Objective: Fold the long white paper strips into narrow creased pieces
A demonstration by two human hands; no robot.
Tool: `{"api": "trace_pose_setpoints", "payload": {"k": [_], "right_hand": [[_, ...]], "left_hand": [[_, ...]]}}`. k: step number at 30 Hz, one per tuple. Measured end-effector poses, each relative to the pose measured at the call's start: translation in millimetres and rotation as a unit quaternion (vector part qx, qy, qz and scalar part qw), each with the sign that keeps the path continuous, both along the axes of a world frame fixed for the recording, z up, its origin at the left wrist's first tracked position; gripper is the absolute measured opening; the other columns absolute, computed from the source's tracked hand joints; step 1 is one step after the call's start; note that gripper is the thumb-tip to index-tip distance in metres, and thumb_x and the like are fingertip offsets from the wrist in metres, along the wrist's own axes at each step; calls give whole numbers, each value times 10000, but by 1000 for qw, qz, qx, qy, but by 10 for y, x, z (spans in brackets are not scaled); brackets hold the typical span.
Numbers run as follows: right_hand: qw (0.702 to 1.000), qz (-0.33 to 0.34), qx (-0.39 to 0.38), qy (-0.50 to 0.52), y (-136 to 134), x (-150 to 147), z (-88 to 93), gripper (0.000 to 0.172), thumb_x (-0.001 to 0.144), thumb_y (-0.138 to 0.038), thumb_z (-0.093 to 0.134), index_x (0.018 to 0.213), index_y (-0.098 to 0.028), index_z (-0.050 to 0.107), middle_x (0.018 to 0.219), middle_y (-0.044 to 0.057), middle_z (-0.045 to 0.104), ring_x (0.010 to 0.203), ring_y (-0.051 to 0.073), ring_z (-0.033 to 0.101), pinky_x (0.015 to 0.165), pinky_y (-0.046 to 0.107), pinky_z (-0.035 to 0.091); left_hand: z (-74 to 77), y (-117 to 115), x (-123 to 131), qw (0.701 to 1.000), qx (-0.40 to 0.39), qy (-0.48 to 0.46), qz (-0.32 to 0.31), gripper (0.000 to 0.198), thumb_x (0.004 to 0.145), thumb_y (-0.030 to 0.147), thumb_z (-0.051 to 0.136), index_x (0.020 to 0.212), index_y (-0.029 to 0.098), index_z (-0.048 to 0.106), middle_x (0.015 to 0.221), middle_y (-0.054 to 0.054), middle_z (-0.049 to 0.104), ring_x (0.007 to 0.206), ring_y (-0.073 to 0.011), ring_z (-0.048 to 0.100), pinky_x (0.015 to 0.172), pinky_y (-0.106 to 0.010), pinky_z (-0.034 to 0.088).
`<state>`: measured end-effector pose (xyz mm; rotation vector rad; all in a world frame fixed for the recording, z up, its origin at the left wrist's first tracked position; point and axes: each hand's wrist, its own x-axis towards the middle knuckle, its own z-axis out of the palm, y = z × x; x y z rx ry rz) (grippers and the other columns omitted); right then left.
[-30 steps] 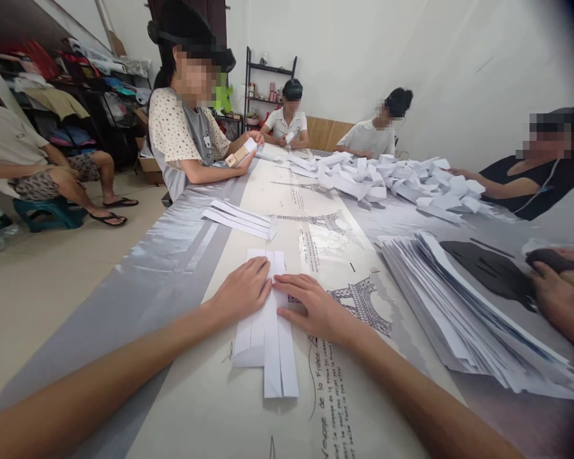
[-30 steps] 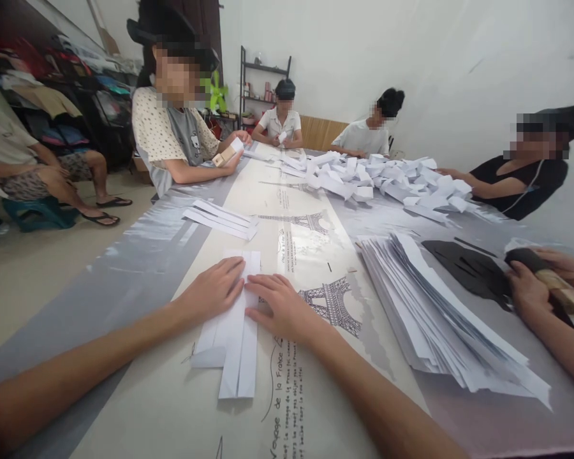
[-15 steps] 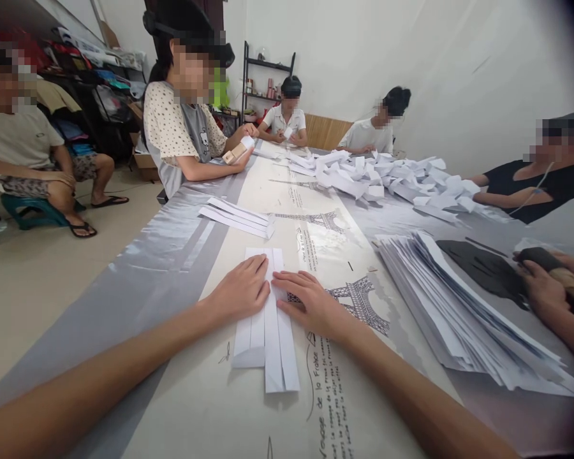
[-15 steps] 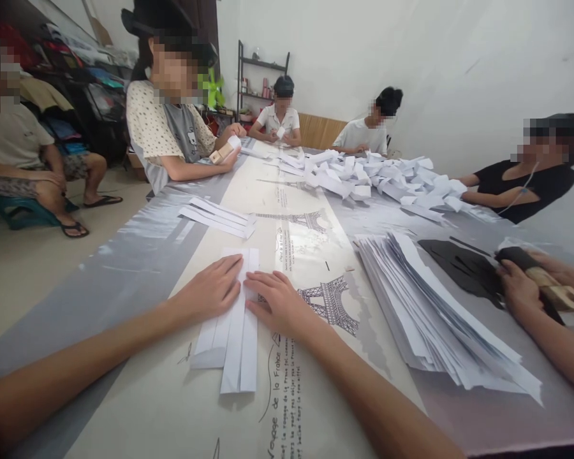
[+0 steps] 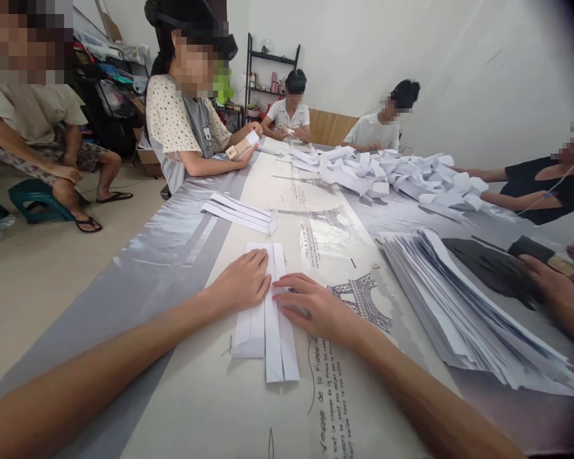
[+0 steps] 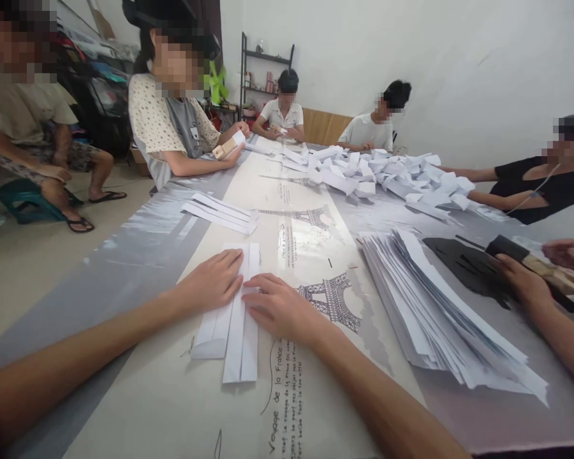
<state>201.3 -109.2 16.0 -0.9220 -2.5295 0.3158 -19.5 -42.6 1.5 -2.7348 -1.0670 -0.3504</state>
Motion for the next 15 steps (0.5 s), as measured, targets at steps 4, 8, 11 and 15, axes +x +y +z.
{"api": "trace_pose_setpoints", "payload": {"k": [4, 8, 11, 15], "right_hand": [[996, 86, -15, -20, -141, -46, 123, 201, 1016, -251, 565, 1084, -198, 746, 1107, 85, 689, 1015, 204, 615, 842, 342, 566], [992, 116, -6, -42, -214, -78, 162, 336, 957, -464, 658, 1105, -175, 746, 1163, 99, 657, 930, 193, 612, 873, 355, 548], [990, 127, 21, -57, -238, -97, 173, 454, 942, -563, 638, 1090, -145, 737, 1149, 112, 668, 973, 215, 612, 901, 367, 539], [985, 136, 65, -85, -312, -160, 188, 331, 1015, -442, 565, 1010, -154, 729, 1017, 88, 704, 900, 207, 619, 834, 364, 541]], "left_hand": [[20, 82, -81, 1000, 8, 7, 26, 401, 1009, 240, 375, 1272, 7, 569, 1298, -237, 599, 1245, -323, 551, 1045, -437, 462], [15, 108, -113, 999, 8, 9, 38, 391, 1009, 233, 368, 1264, 14, 569, 1291, -225, 600, 1246, -313, 548, 1045, -422, 458], [10, 95, -103, 999, 2, 1, 42, 392, 1005, 235, 373, 1267, 16, 566, 1292, -226, 602, 1265, -314, 538, 1053, -420, 452], [2, 89, -98, 999, -2, -15, 38, 406, 1003, 239, 356, 1276, 17, 559, 1306, -237, 598, 1270, -325, 528, 1058, -446, 452]]}}
